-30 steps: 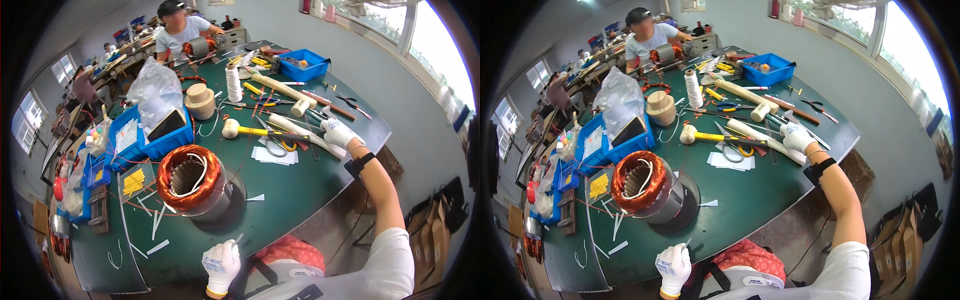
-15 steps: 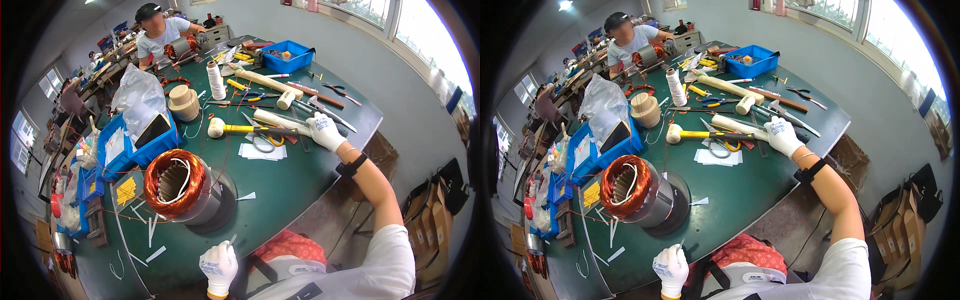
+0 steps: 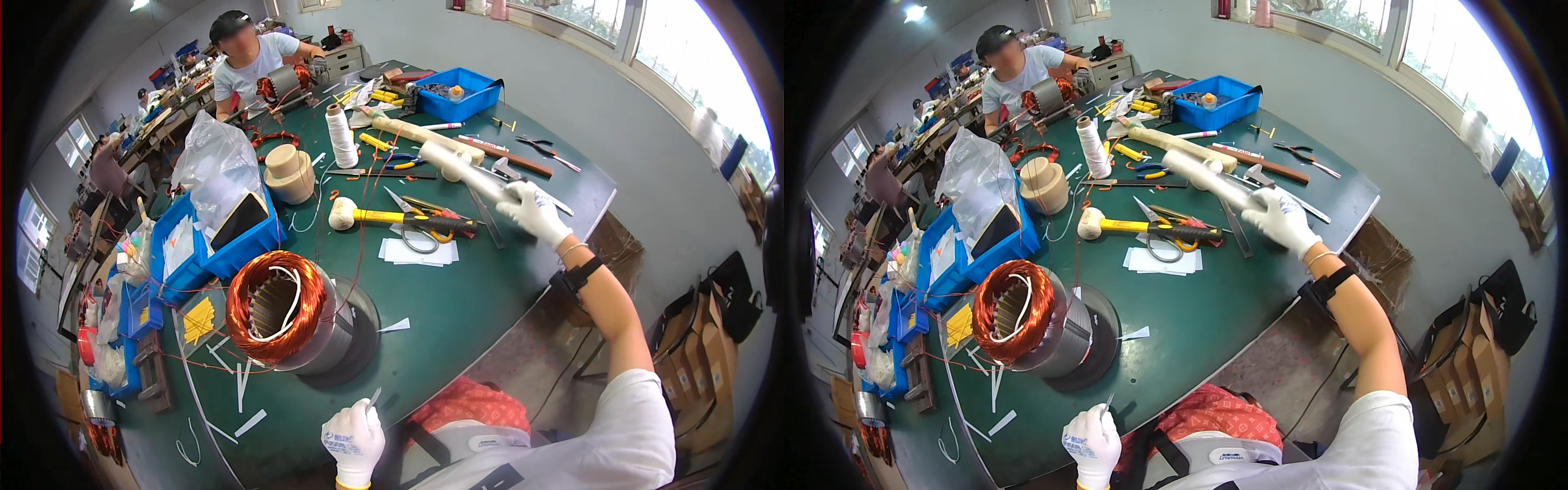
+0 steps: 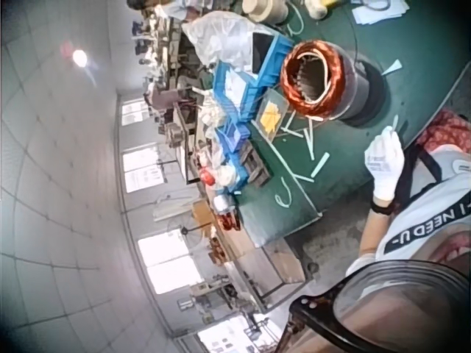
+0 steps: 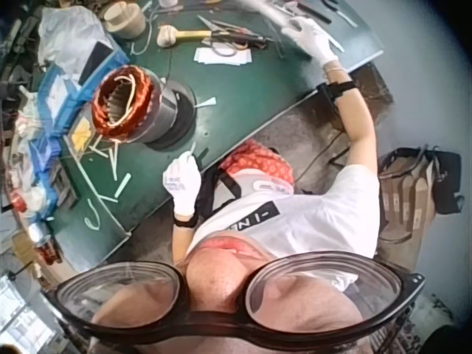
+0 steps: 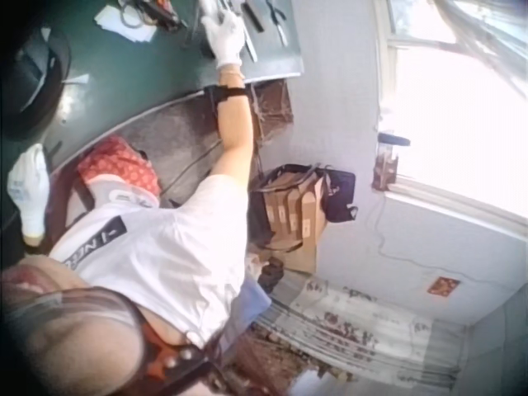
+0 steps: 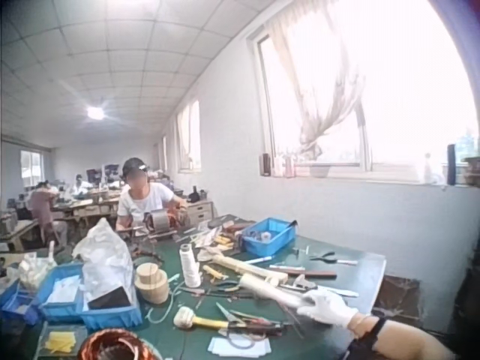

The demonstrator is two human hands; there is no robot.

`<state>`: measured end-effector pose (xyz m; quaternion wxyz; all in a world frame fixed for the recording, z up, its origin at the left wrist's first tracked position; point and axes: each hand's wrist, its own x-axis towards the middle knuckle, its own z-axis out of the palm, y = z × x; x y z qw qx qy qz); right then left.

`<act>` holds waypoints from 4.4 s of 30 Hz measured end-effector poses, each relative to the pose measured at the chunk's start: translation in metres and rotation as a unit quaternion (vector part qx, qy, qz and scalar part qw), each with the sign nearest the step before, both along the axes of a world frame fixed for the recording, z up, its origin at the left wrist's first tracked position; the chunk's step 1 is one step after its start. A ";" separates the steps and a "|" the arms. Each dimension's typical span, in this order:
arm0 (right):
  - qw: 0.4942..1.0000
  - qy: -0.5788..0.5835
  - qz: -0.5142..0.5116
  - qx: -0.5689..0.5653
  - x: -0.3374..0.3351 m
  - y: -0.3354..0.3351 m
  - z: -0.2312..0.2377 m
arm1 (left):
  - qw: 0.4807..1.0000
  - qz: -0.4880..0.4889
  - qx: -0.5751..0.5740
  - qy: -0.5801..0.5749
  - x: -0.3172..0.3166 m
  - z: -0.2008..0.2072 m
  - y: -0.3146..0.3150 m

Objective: Assembling components and measuring parts of a motor stator in a workshop.

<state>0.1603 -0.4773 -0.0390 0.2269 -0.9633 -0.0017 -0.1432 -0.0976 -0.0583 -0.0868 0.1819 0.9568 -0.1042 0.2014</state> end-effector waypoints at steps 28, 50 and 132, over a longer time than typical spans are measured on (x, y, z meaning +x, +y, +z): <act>0.968 0.100 -0.013 -0.229 0.164 -0.173 -0.028 | 0.997 0.041 0.060 0.032 0.003 0.014 -0.009; 0.963 0.250 -0.018 0.099 0.010 0.059 0.017 | 0.999 0.036 0.010 0.032 -0.001 0.005 -0.002; 0.770 0.101 0.215 0.592 -0.142 0.287 0.026 | 0.974 -0.206 0.095 -0.024 0.101 0.146 0.090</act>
